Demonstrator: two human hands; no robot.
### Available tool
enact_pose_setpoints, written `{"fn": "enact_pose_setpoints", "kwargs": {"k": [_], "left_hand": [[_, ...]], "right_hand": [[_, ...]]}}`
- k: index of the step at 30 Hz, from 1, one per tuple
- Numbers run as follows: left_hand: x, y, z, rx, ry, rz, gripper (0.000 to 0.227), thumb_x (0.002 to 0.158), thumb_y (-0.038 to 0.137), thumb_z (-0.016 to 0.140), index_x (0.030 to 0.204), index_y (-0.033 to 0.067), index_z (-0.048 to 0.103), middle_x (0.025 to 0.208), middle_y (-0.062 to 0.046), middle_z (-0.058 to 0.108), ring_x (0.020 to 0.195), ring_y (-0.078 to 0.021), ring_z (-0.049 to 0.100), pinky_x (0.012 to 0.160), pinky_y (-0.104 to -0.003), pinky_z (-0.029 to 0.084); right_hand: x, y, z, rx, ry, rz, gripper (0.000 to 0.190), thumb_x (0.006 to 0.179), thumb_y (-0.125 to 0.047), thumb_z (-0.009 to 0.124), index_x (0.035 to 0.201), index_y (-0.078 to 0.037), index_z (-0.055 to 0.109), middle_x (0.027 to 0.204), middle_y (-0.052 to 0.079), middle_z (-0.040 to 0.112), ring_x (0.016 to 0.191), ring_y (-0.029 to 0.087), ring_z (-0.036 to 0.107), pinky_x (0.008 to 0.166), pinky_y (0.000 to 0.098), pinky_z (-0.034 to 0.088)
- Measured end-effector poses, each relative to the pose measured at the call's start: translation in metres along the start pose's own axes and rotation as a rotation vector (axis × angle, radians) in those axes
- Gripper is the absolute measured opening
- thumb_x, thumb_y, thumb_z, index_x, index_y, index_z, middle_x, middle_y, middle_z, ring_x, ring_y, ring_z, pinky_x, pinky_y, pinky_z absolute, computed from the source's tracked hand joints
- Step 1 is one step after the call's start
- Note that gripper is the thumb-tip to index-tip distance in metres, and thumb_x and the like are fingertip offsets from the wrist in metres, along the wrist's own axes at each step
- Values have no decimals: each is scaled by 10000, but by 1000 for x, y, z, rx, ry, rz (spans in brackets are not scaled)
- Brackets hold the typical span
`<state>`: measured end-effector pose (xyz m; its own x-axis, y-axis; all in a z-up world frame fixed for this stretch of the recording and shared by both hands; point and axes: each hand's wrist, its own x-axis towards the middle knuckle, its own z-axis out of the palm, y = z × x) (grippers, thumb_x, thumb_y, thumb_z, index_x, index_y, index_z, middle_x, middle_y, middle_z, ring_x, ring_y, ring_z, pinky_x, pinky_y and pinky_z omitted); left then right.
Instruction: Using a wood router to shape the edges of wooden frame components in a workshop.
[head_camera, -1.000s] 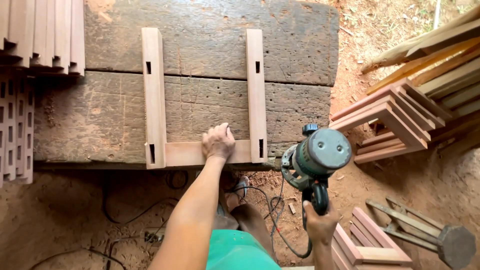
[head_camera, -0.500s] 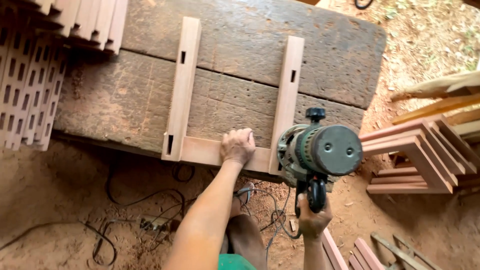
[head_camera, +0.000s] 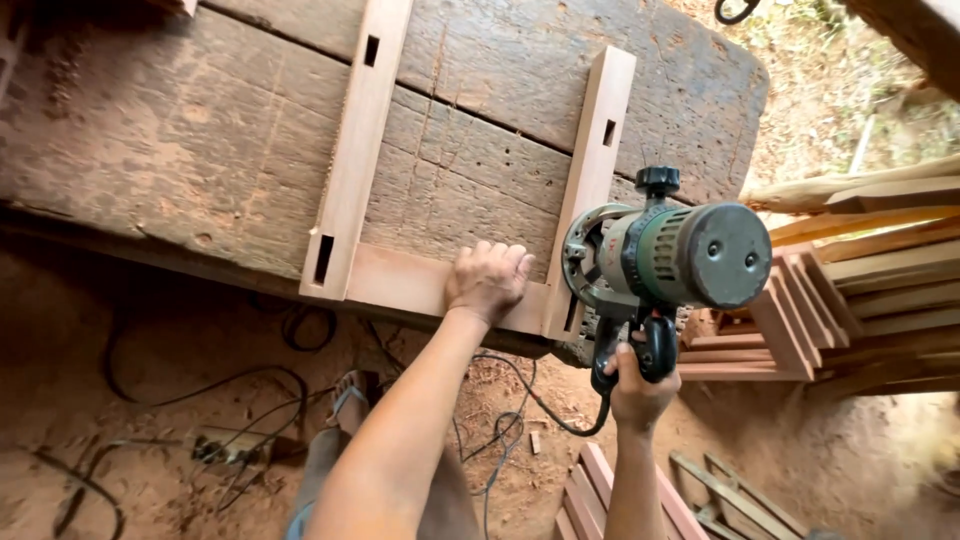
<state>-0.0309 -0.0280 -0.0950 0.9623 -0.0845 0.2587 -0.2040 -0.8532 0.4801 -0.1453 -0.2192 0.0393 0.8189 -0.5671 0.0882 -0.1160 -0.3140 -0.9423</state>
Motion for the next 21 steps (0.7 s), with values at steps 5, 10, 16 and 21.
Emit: {"fn": "enact_pose_setpoints", "kwargs": {"k": [5, 10, 16, 21], "left_hand": [[-3, 5, -7, -145, 34, 70, 324, 936, 539, 515, 856, 250, 637, 761, -27, 646, 820, -259, 655, 727, -428, 477], [-1, 7, -25, -216, 44, 119, 426, 836, 643, 595, 803, 223, 658, 765, -52, 661, 841, -270, 652, 757, -430, 474], [0, 10, -24, -229, 87, 77, 590, 780, 790, 521, 632, 241, 676, 676, -32, 617, 765, -253, 601, 730, -422, 440], [4, 14, -24, -267, 60, 28, 671, 723, 847, 502, 640, 214, 708, 690, -49, 638, 786, -267, 601, 747, -440, 433]], "right_hand": [[-4, -9, 17, 34, 34, 1, 191, 844, 61, 685, 1030, 90, 654, 525, 130, 524, 424, 204, 586, 456, 338, 482], [-6, -8, 31, 90, 75, 0, 167, 834, 68, 679, 996, 72, 640, 519, 126, 486, 400, 211, 560, 438, 325, 467], [-13, -12, 42, 133, 63, -6, 193, 852, 88, 650, 1041, 63, 619, 534, 113, 478, 409, 208, 562, 455, 319, 486], [-18, -9, 44, 154, 87, 12, 237, 827, 96, 661, 1055, 62, 606, 540, 119, 465, 395, 229, 551, 443, 344, 490]]}}
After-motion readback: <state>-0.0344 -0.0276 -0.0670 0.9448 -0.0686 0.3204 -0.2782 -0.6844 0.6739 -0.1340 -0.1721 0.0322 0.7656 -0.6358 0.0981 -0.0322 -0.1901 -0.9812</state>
